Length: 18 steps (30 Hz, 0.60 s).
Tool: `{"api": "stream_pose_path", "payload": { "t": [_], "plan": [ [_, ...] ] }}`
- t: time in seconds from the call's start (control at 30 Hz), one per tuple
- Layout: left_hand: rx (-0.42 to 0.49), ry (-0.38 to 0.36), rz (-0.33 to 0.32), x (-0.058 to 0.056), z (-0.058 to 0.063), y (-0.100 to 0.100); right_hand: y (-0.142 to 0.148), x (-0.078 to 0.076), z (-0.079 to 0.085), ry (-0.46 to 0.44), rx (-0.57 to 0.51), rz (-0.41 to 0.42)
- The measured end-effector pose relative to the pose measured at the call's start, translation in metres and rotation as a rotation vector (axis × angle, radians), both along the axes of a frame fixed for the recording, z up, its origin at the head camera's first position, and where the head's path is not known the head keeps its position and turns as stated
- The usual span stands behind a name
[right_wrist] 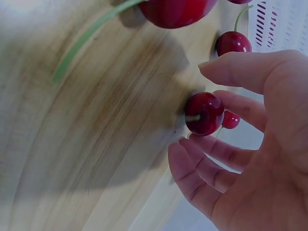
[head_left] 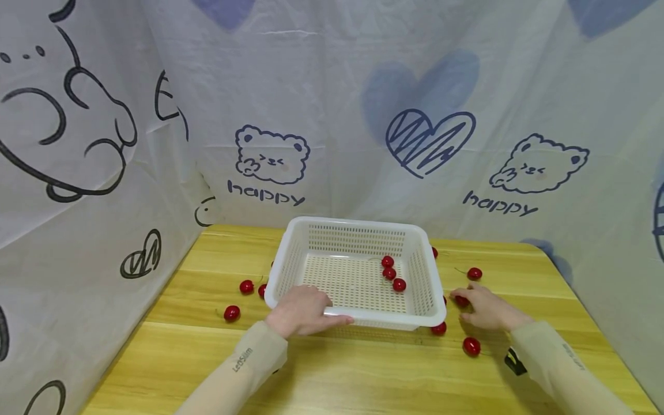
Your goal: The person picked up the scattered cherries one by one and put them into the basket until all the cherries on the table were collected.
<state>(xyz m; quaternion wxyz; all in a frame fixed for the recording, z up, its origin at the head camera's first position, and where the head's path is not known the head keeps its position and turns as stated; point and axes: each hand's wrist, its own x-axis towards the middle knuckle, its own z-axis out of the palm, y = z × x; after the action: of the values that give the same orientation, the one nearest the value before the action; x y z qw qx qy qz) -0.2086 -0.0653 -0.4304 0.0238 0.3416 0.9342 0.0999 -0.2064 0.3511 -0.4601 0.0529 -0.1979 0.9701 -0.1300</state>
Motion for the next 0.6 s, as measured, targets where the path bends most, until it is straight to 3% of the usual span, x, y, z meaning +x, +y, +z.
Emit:
{"api": "stream_pose_path", "payload": {
  "t": [0.6],
  "plan": [
    [-0.008,-0.001,0.010,-0.0007,-0.0013,-0.0012,0.0046,-0.0042,-0.0029,-0.099,0.013,-0.033]
  ]
}}
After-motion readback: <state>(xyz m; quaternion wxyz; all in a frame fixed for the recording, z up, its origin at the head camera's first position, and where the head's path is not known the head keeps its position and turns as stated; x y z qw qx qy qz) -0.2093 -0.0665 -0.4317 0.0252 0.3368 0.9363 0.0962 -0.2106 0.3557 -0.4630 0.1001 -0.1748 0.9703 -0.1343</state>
